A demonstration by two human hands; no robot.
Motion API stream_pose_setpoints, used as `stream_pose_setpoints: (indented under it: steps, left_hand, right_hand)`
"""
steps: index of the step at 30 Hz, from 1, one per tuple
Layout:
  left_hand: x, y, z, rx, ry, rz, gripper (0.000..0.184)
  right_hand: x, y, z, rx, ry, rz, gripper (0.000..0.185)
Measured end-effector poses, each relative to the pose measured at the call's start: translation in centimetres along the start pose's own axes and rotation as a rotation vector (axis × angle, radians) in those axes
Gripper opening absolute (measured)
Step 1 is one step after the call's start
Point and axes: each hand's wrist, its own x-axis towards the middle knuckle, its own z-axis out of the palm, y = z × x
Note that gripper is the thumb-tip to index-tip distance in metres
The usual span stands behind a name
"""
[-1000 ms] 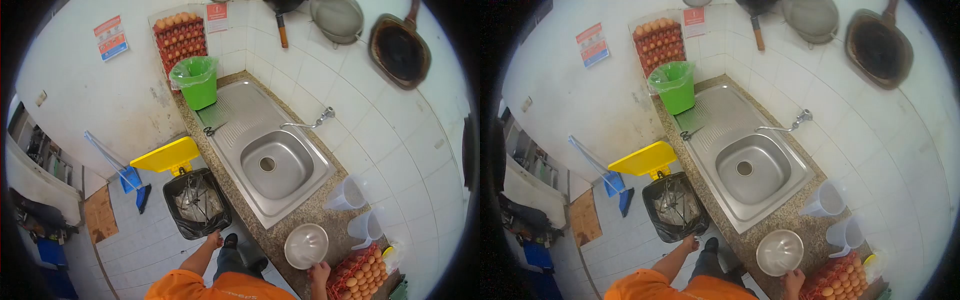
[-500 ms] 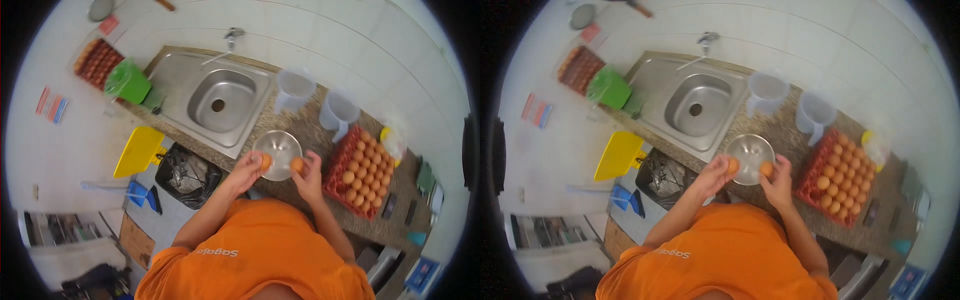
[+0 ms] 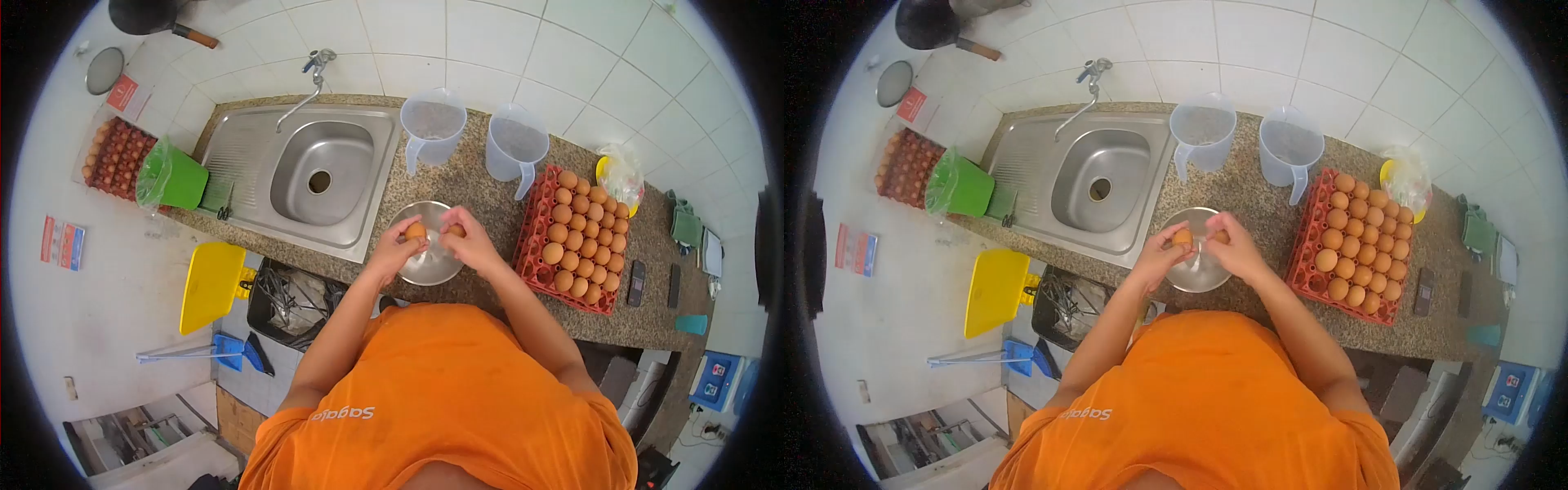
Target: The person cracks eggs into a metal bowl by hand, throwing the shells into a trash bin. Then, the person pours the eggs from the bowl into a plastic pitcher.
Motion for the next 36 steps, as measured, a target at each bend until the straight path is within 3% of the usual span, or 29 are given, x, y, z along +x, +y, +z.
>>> stream_pose_setpoints:
  steps: [1,4,8,10,14,17,20,23,26,28,29,30,35,36]
  left_hand:
    - [0.1,0.0,-0.4,0.126,-0.019,0.049,0.052]
    - [1.1,-1.4,-1.4,0.292,-0.083,0.164,0.058]
    - [1.5,-1.3,-1.7,0.402,-0.136,0.250,0.051]
    - [2.3,-2.7,-1.8,0.419,-0.065,0.274,0.044]
    - [2.1,-2.0,-0.6,0.460,0.001,0.331,0.042]
    - [1.1,0.7,0.0,0.819,-0.005,0.278,0.043]
    - [1.8,-0.6,-2.0,1.044,-0.076,0.702,0.047]
    - [0.8,1.0,-2.2,1.099,-0.112,0.835,0.050]
    - [0.0,1.2,-2.1,0.867,-0.045,0.568,0.056]
    - [0.0,1.0,-1.6,0.407,-0.114,0.352,0.061]
    - [0.2,0.8,-1.2,0.173,-0.151,0.240,0.064]
    - [0.4,0.7,-1.5,0.107,-0.247,0.219,0.070]
    - [-4.5,1.4,-6.9,0.010,-0.005,0.195,0.064]
    - [-6.8,1.3,-9.3,-0.074,0.099,0.212,0.063]
  right_hand:
    - [0.0,-0.5,-0.3,-0.278,-0.046,-0.085,0.046]
    - [0.6,-0.7,-0.2,-0.299,-0.195,-0.215,0.041]
    - [0.8,-0.3,0.1,-0.457,-0.122,-0.342,0.041]
    - [0.6,0.9,1.1,-0.504,-0.051,-0.443,0.043]
    - [0.2,1.5,2.3,-0.591,0.064,-0.438,0.042]
    - [0.2,2.7,2.2,-0.714,0.083,-0.394,0.040]
    - [-0.3,2.2,1.3,-0.804,0.103,-0.457,0.039]
    - [-1.1,2.1,1.1,-0.872,0.171,-0.555,0.038]
    - [-2.0,0.2,1.7,-0.763,0.277,-0.469,0.035]
    - [-2.0,-0.4,3.1,-0.510,0.383,-0.355,0.032]
    - [-2.0,-0.3,3.7,-0.451,0.334,-0.306,0.032]
    - [-1.8,-0.3,4.0,-0.394,0.292,-0.254,0.032]
    - [-3.9,-4.1,2.1,-0.359,0.169,-0.109,0.046]
    - [-4.9,-4.9,0.6,-0.505,0.320,-0.154,0.046]
